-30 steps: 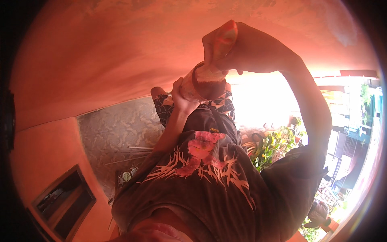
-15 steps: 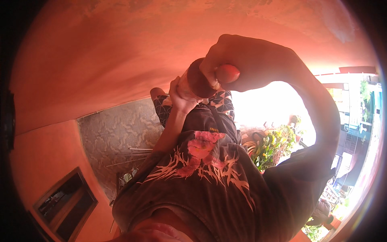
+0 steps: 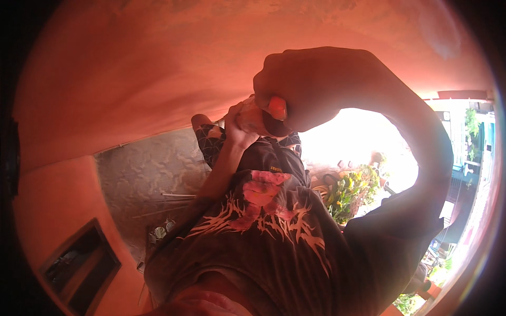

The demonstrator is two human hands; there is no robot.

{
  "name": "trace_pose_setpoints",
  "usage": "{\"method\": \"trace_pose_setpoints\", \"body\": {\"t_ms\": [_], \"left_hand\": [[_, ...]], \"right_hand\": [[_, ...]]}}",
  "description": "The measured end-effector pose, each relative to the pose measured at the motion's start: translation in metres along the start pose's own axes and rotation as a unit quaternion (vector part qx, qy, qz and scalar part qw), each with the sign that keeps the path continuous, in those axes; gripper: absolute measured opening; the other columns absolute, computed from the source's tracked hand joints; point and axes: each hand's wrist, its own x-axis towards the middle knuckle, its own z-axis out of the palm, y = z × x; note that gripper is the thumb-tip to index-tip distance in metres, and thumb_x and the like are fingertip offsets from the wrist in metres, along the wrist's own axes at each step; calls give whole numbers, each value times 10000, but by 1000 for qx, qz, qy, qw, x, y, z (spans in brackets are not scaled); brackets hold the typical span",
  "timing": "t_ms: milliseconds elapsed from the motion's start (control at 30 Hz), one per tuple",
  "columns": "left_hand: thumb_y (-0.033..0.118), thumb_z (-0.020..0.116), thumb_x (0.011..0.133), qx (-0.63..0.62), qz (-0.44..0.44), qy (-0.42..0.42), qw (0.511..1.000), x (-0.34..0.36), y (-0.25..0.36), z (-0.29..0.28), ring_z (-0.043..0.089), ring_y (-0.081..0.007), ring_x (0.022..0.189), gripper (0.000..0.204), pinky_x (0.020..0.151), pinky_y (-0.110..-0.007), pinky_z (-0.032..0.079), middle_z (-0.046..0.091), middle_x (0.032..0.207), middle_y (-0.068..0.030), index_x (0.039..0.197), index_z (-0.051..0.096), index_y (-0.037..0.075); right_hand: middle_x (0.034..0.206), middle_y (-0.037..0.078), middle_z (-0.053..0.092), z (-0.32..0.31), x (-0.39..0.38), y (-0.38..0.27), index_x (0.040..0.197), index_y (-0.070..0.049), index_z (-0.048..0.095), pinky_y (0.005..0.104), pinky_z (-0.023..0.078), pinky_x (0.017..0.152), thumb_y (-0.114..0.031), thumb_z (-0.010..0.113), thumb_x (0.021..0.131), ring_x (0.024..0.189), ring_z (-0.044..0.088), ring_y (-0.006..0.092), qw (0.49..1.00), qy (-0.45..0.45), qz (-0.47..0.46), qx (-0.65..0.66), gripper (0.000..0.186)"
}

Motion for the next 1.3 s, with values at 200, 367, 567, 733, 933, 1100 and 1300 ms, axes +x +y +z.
{"method": "trace_pose_setpoints", "body": {"t_ms": [200,367,567,733,933,1100,1300], "left_hand": [[393,440,981,19,-16,8,1000,2,-2,5,621,-267,1162,516,989,-442,513,620,1289,-114,1344,532,39],[391,422,987,33,-19,-2,999,4,-2,6,624,-269,1153,503,977,-451,518,625,1274,-106,1345,528,54],[403,419,984,22,-38,8,999,3,-3,5,629,-268,1137,484,932,-455,535,630,1256,-103,1329,539,85],[432,418,979,16,-36,3,999,3,-5,2,624,-268,1142,515,922,-448,534,623,1268,-101,1342,524,83],[487,415,969,2,-19,58,998,2,-2,-9,597,-274,1195,625,948,-454,518,585,1340,-119,1408,478,46],[560,405,954,-14,-21,120,992,-1,8,5,612,-282,1140,671,834,-462,554,590,1309,-131,1395,489,62],[605,380,946,-27,2,57,998,2,19,-3,675,-288,823,665,568,-395,554,635,1153,-139,1342,524,91]], "right_hand": [[725,94,686,-16,3,-15,758,-82,702,427,530,626,-87,665,670,729,672,317,997,-50,10,-56,96],[701,89,675,-15,3,-14,813,-130,741,437,532,622,-101,658,676,716,666,322,998,-17,14,-52,163],[713,93,683,-20,4,-17,822,-135,747,438,534,629,-97,659,667,714,666,326,998,-48,25,-44,183],[721,96,689,-19,4,-11,813,-111,737,419,525,611,-88,653,663,683,657,322,998,-53,-4,-32,173],[695,71,683,-31,0,32,855,-36,721,326,496,564,1,654,700,628,656,208,973,-24,-150,172,173],[885,153,725,-7,-7,78,868,31,690,273,555,583,24,681,803,685,685,160,918,88,-128,364,66],[949,216,707,60,-9,116,950,24,593,293,554,546,-97,645,890,697,695,223,772,254,-163,560,144]]}}
